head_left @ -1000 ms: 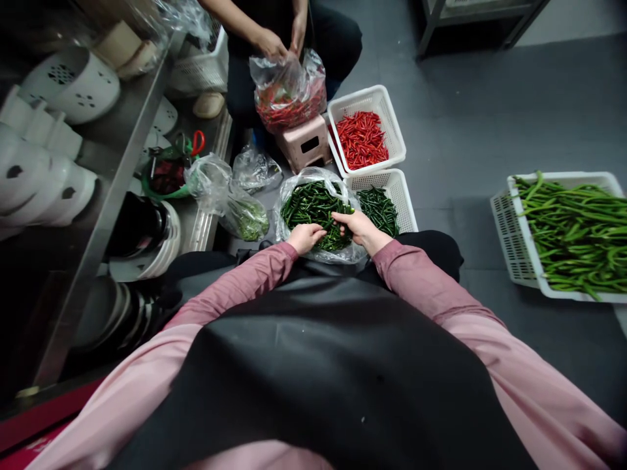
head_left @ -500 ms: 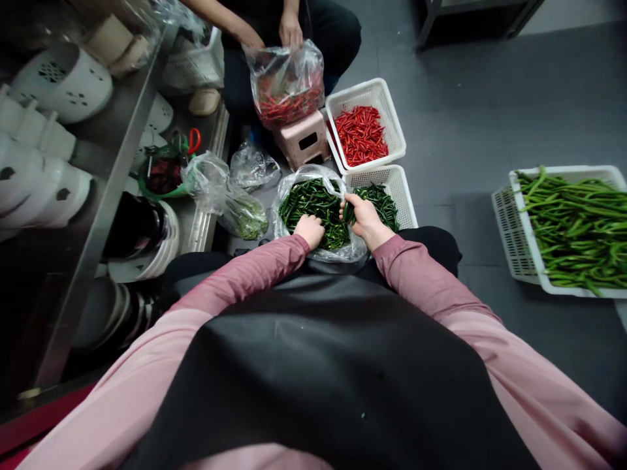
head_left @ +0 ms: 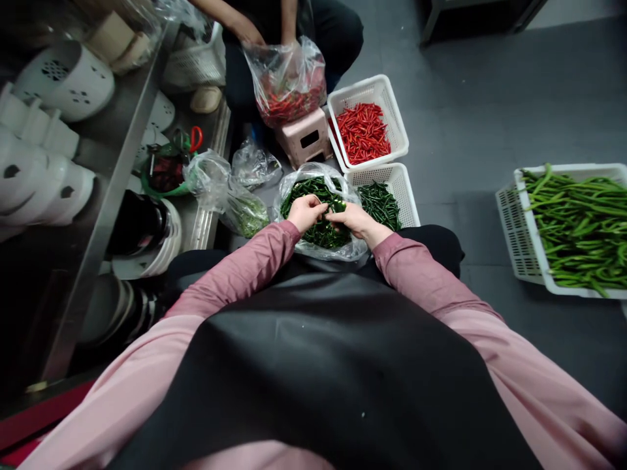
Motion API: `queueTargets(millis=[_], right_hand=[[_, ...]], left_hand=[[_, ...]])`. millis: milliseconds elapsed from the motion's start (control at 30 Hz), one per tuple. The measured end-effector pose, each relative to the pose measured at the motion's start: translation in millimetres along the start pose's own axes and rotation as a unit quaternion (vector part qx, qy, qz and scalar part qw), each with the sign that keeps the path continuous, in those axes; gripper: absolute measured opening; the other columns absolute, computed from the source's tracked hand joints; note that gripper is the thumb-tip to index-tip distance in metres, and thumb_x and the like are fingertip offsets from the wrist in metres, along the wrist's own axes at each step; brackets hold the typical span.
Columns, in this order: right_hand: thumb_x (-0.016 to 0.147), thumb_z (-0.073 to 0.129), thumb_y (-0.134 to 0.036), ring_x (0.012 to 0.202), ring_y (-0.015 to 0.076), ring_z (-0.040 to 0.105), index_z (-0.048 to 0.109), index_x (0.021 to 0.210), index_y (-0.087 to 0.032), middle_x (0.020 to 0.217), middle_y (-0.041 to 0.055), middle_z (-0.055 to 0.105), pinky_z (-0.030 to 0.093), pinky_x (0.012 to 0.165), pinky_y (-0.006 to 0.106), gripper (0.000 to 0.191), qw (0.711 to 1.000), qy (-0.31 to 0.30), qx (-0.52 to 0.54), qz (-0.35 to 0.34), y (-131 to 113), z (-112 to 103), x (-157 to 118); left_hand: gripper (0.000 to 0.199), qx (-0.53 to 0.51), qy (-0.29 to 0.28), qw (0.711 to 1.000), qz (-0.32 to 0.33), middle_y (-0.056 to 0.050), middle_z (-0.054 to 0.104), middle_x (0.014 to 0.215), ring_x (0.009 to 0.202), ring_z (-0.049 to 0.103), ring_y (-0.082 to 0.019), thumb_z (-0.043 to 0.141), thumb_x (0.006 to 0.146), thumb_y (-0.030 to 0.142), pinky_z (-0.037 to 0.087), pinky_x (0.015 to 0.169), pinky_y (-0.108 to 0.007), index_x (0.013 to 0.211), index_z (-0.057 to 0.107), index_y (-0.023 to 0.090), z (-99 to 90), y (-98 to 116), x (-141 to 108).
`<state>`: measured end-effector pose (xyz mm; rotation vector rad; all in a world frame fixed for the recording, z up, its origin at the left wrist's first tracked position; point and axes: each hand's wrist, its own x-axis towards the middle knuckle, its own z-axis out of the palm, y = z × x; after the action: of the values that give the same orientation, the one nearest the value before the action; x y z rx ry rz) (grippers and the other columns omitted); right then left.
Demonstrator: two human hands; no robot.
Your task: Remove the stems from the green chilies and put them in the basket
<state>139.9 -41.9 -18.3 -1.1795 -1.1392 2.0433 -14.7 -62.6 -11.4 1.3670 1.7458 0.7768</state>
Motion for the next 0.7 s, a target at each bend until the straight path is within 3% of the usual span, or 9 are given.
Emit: queueTargets(millis=[100, 167, 300, 400, 533, 633, 700], right_hand=[[0.068, 0.070, -0.013, 0.047, 0.0071, 0.052, 0.054, 0.072, -0.014, 0.058, -0.0024, 0.058, 0.037, 0.039, 0.016, 0.016, 0.997, -0.051, 0.042, 0.027, -2, 2, -2], [0.069, 0.069, -0.013, 0.047, 0.0076, 0.052, 0.055, 0.075, -0.014, 0.058, -0.0024, 0.058, 0.038, 0.039, 0.016, 0.015, 0.995, -0.054, 0.069, 0.042, -2, 1, -3], [0.072, 0.066, -0.010, 0.044, 0.0075, 0.049, 0.055, 0.073, -0.013, 0.054, -0.0022, 0.056, 0.037, 0.038, 0.017, 0.012, 0.993, -0.054, 0.072, 0.081, -3, -5, -6], [0.073, 0.063, -0.006, 0.042, 0.0075, 0.048, 0.054, 0.070, -0.012, 0.050, -0.0018, 0.055, 0.037, 0.037, 0.017, 0.011, 0.996, -0.009, 0.054, 0.076, -7, -14, -6], [0.072, 0.060, 0.000, 0.043, 0.0078, 0.052, 0.056, 0.077, -0.011, 0.052, -0.0027, 0.056, 0.046, 0.042, 0.019, 0.013, 0.989, 0.097, 0.102, 0.041, -14, -27, -6], [0.075, 0.058, -0.001, 0.043, 0.0092, 0.055, 0.056, 0.079, -0.011, 0.053, -0.0020, 0.056, 0.050, 0.045, 0.022, 0.011, 0.986, 0.109, 0.118, 0.052, -16, -30, -7], [0.076, 0.058, -0.002, 0.046, 0.0105, 0.057, 0.055, 0.078, -0.012, 0.054, -0.0016, 0.057, 0.051, 0.047, 0.023, 0.011, 0.986, 0.101, 0.119, 0.061, -16, -28, -10]], left_hand=[[0.024, -0.064, 0.052, 0.997, -0.005, 0.005, 0.047, 0.051, 0.048, 0.041, -0.007, 0.059, 0.077, 0.031, 0.035, 0.052, -0.021, 0.062, 0.049, 0.016, 10.3, 3, 1], [0.023, -0.053, 0.054, 0.997, 0.003, 0.004, 0.048, 0.054, 0.051, 0.043, -0.008, 0.057, 0.080, 0.031, 0.036, 0.054, -0.021, 0.064, 0.051, 0.015, 16.5, 4, 1], [0.023, 0.138, 0.033, 0.985, 0.099, -0.003, 0.058, 0.072, 0.072, 0.056, -0.014, 0.049, 0.086, 0.033, 0.041, 0.066, -0.024, 0.075, 0.059, 0.015, 16.4, 3, -2], [0.026, 0.330, -0.027, 0.934, 0.136, -0.008, 0.062, 0.096, 0.092, 0.059, -0.019, 0.043, 0.090, 0.031, 0.042, 0.074, -0.026, 0.090, 0.065, 0.018, 14.6, -6, -7], [0.034, 0.449, -0.156, 0.877, 0.077, -0.012, 0.061, 0.112, 0.096, 0.062, -0.023, 0.044, 0.087, 0.024, 0.046, 0.078, -0.031, 0.115, 0.061, 0.020, 33.1, -21, -10], [0.042, 0.460, -0.207, 0.863, 0.007, -0.015, 0.065, 0.107, 0.096, 0.063, -0.027, 0.044, 0.087, 0.031, 0.047, 0.080, -0.035, 0.125, 0.055, 0.016, 54.2, -29, -4], [0.047, 0.441, -0.229, 0.868, 0.006, -0.012, 0.066, 0.109, 0.099, 0.063, -0.026, 0.049, 0.086, 0.032, 0.046, 0.082, -0.033, 0.131, 0.051, 0.021, 63.2, -33, 1]])
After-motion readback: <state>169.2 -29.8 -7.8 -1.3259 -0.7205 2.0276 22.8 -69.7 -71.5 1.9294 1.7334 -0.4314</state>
